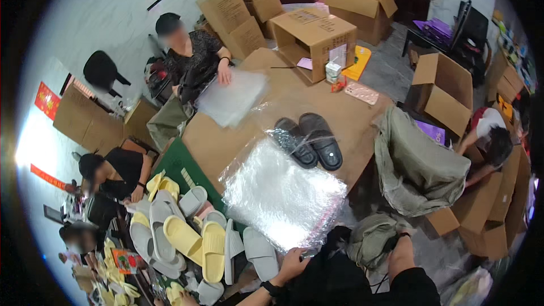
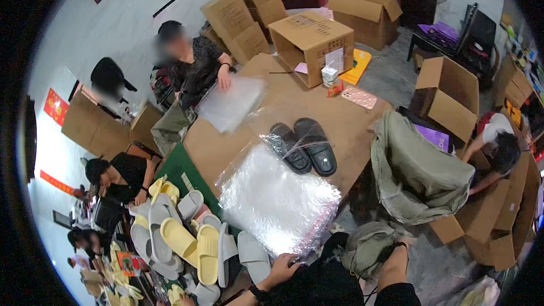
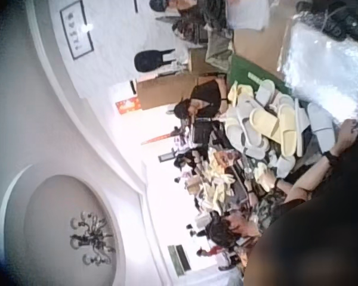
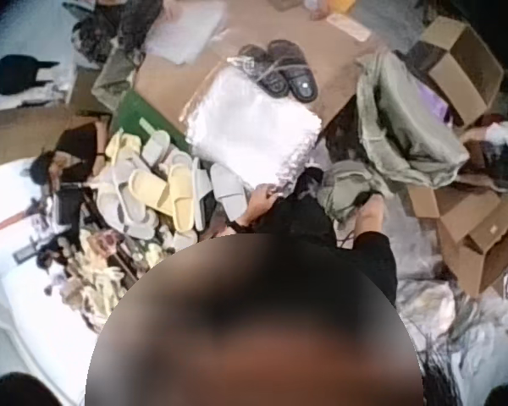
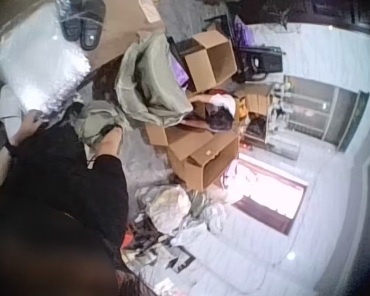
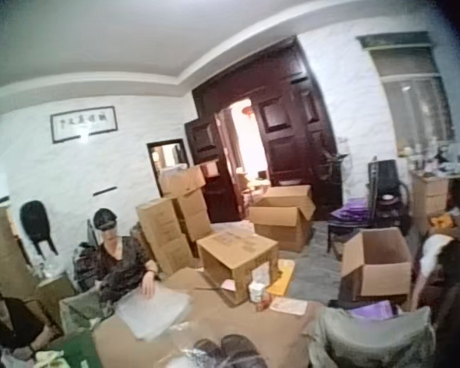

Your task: The recorder is packing various pairs of foam sandals into plastic bags and placing them into a large green sack.

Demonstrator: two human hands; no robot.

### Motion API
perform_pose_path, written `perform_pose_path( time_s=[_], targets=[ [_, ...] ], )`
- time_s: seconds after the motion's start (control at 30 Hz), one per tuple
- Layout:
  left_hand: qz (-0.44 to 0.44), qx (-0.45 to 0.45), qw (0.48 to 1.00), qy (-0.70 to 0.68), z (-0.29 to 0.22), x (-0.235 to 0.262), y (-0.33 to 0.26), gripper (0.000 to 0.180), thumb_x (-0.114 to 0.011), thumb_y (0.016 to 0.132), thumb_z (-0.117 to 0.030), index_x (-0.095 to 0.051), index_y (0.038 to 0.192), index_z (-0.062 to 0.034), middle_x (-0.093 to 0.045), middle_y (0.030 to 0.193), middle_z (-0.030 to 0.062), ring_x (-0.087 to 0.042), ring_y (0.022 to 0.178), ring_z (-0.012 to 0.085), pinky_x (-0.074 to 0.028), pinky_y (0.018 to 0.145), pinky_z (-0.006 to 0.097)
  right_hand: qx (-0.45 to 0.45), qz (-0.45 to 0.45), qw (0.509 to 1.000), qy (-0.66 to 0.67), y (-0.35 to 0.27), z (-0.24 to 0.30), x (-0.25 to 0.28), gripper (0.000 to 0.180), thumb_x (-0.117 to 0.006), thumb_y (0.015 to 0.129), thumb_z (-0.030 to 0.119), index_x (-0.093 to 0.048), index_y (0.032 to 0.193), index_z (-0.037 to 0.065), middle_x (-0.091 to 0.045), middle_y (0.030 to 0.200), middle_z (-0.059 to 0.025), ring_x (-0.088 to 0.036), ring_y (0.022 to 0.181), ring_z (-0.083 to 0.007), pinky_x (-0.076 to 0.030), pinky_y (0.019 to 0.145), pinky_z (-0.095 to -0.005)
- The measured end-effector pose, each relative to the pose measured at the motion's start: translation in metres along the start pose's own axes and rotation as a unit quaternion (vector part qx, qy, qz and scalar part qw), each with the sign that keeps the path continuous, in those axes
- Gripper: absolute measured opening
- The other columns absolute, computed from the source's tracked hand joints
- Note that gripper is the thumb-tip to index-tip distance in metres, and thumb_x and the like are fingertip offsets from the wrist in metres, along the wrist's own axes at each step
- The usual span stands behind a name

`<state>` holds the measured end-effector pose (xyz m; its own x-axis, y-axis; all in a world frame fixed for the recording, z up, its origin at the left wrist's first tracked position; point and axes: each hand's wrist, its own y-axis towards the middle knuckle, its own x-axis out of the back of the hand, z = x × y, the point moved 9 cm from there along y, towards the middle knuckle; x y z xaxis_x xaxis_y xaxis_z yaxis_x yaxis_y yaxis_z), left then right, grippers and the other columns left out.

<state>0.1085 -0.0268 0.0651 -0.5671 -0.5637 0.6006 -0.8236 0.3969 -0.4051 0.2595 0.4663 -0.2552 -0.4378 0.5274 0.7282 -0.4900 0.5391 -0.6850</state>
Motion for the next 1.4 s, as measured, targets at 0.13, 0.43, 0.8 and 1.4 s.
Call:
perform_pose_path(
  time_s=[0.13, 0.43, 0.8, 1.4],
  targets=[
    [-0.048, -0.027, 0.998, -0.002, 0.008, 0.007, -0.013, 0.034, -0.065, 0.074, -0.02, -0.06, 0.102, -0.0011, -0.06, 0.097, 0.0183, -0.054, 0.094, 0.0339, -0.043, 0.084, 0.039, 0.036, 0.078, 0.996, 0.016, 0.006, 0.008, -0.008, 0.036, -0.045, 0.086, 0.03, -0.054, 0.116, 0.012, -0.05, 0.124, -0.0136, -0.049, 0.111, -0.0302, -0.041, 0.089, -0.0408],
    [-0.096, -0.078, 0.992, 0.011, -0.03, 0.036, 0.051, 0.038, -0.067, 0.075, -0.019, -0.057, 0.105, 0.0024, -0.058, 0.101, 0.0198, -0.053, 0.099, 0.0342, -0.043, 0.086, 0.039, -0.039, 0.35, 0.853, 0.384, -0.113, 0.141, 0.109, 0.029, -0.047, 0.089, 0.024, -0.055, 0.114, 0.01, -0.058, 0.114, -0.0048, -0.055, 0.098, -0.0187, -0.041, 0.083, -0.0355],
    [-0.07, 0.05, 0.946, 0.314, -0.042, 0.01, 0.095, 0.049, -0.052, 0.083, -0.033, -0.041, 0.131, -0.0273, -0.033, 0.134, 0.0241, -0.04, 0.114, 0.0449, -0.038, 0.088, 0.054, 0.507, 0.35, 0.738, 0.277, -0.22, 0.427, 0.357, 0.045, -0.058, 0.087, 0.024, -0.043, 0.125, 0.005, -0.058, 0.108, -0.004, -0.056, 0.092, -0.0167, -0.043, 0.084, -0.0287],
    [-0.064, 0.022, 0.996, -0.051, -0.011, 0.055, 0.14, 0.052, -0.057, 0.081, -0.022, -0.04, 0.128, -0.0087, -0.033, 0.135, 0.0225, -0.033, 0.123, 0.0406, -0.031, 0.101, 0.043, 0.064, -0.134, 0.965, 0.216, -0.08, 0.448, 0.306, 0.069, -0.074, 0.068, 0.033, -0.041, 0.12, 0.001, -0.049, 0.115, -0.0183, -0.048, 0.109, -0.0357, -0.041, 0.092, -0.0423]
  ],
)
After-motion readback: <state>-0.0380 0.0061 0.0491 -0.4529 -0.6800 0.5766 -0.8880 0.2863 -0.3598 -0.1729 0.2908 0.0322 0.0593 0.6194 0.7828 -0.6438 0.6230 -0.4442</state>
